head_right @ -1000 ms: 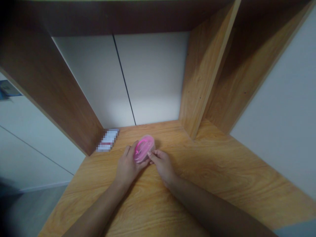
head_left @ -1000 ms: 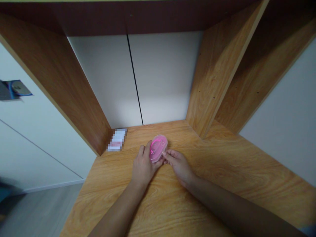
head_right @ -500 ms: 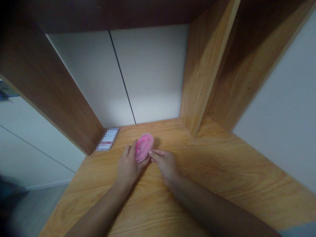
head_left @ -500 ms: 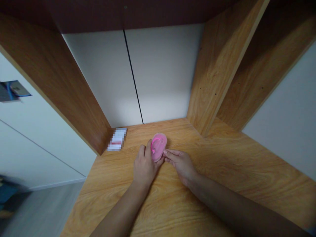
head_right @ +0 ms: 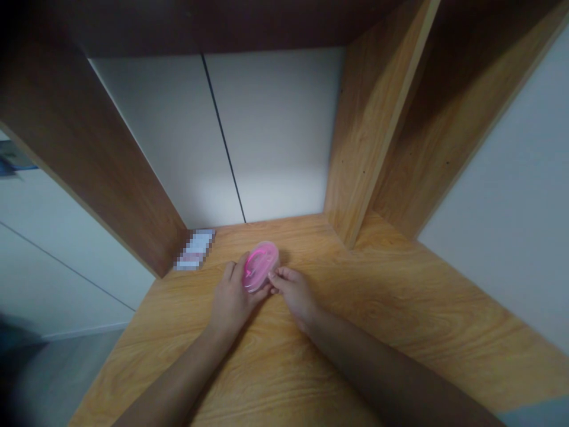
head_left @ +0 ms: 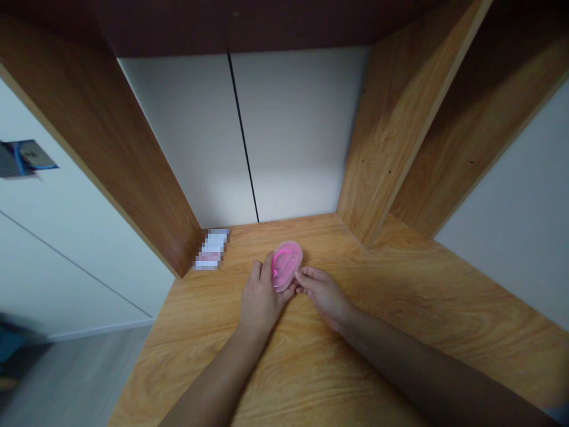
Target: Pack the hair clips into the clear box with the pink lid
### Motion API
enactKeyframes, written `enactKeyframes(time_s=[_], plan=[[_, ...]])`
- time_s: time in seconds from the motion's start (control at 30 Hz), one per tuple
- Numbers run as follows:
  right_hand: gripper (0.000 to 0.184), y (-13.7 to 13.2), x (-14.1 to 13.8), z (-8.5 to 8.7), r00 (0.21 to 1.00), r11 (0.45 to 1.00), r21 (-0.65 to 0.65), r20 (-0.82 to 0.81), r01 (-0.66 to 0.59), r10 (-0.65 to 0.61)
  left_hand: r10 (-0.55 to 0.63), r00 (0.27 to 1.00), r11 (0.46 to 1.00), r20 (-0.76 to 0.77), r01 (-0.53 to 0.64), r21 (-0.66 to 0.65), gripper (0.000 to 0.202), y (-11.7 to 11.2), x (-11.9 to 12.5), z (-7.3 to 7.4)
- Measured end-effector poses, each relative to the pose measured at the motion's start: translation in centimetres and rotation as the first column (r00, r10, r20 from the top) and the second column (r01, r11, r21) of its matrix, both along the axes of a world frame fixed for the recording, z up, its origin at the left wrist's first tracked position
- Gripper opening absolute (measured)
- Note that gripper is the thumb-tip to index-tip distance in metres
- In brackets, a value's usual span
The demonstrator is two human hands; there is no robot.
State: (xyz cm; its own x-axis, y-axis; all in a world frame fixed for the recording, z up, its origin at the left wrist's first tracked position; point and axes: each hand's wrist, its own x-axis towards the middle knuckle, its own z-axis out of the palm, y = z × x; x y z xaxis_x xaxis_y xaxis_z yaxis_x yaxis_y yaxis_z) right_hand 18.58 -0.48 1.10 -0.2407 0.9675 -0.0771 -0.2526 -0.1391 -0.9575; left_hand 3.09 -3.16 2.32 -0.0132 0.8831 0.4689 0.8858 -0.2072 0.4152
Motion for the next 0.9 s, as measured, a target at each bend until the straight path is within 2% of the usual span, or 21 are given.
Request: enactKeyframes(time_s=[0.17,0.37,0.5,0.57,0.63,0.73,0.83,0.9], plan=[[0.041,0.2,-0.3,-0.6,0.997,0.998,0.055,0.07,0.014,-0.018,0.01,1.0,0.999,-0.02,-0.011,-0.043,0.077,-0.1,0.2,-0.2],[0.037,-0.1,-0.8,-1.0,0.987,0.987,0.118,0.109,0.108,-0.121,0.007,0.999,0.998,-0.043,-0.01,-0.064,0.076,-0.1,0.3,-0.2],[0.037,0.0,-0.7,-0.9,0.979,0.988,0.108,0.158,0.111,-0.127,0.019,1.0,0.997,-0.022,-0.021,-0.068,0.075,0.1,-0.1,0.0],[0.035,0.3,-0.2,-0.7,0.969,0.986,0.116,0.203,0.122,-0.143,-0.012,1.0,0.998,0.009,0.012,-0.062,0.076,0.2,-0.3,-0.1],[0.034,0.7,0.6,-0.3,0.952,0.976,0.179,0.257,0.121,-0.165,-0.067,0.996,0.997,0.052,0.069,-0.043,0.077,0.5,-0.7,-0.3],[0.032,1.4,2.2,0.3,0.948,0.969,0.248,0.311,-0.014,-0.066,-0.111,0.984,0.993,0.143,0.115,-0.024,0.089,1.0,-1.3,-0.8],[0.025,2.0,3.5,0.8,0.934,0.963,0.207,0.345,-0.172,0.093,-0.154,0.957,0.983,0.244,0.173,-0.056,0.09,1.4,-2.0,-1.4],[0.023,2.3,3.9,0.9,0.924,0.96,0.18,0.355,-0.216,0.142,-0.181,0.94,0.977,0.289,0.205,-0.052,0.087,1.6,-2.4,-1.7]])
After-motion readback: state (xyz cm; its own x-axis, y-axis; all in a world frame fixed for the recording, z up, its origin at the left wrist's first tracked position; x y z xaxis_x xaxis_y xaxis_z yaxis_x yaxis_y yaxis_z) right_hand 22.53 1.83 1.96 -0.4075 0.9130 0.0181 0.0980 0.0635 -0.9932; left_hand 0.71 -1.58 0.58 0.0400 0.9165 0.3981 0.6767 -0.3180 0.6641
